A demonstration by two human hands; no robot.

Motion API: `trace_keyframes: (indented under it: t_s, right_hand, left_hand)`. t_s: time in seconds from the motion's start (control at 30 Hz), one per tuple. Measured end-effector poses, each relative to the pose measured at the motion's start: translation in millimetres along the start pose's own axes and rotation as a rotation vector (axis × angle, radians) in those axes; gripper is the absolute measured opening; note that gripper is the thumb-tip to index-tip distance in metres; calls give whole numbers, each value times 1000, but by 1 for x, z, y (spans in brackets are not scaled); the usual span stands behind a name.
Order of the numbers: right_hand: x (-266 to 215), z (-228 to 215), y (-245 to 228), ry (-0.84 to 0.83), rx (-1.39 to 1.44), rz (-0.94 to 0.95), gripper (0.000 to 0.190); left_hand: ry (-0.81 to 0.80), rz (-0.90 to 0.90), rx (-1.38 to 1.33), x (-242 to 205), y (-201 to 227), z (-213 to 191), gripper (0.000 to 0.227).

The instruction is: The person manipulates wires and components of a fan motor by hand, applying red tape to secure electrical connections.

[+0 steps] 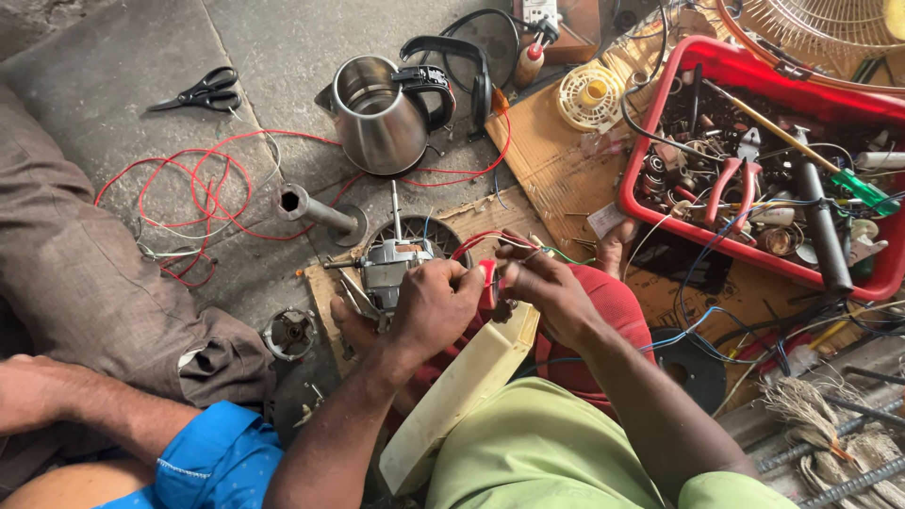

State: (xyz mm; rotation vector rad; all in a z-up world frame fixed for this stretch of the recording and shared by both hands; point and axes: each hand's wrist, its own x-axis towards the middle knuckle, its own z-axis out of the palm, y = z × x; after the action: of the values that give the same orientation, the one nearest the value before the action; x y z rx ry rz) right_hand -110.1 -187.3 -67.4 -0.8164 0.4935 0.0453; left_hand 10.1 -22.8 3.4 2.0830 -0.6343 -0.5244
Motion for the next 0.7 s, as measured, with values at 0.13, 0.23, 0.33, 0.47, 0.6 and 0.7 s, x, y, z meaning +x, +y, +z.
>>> trace_keyframes:
  t_s: [0.13, 0.23, 0.33, 0.47, 0.6, 0.7]
  right_hand:
    - [-11, 22, -12, -63, -258, -108, 75]
    - [-10, 26, -11, 39, -276, -110, 67]
    - [-8, 19, -18, 15, -367, -98, 65]
    - [-10, 13, -23, -26, -414, -79, 64]
    - [-11, 13, -22, -45, -604, -112, 83]
    - [-10, 13, -22, -85, -486, -44, 89]
  left_hand:
    - [-25, -93, 58, 5, 6, -2, 32]
    - [-15, -100, 140, 6, 15, -7, 30]
    - [-53, 83, -148, 0, 20, -12, 19]
    - [-100, 262, -37, 2, 8, -8, 16]
    - [-91, 177, 26, 2, 2, -3, 14]
    - [-55, 161, 35, 0, 3, -2, 9]
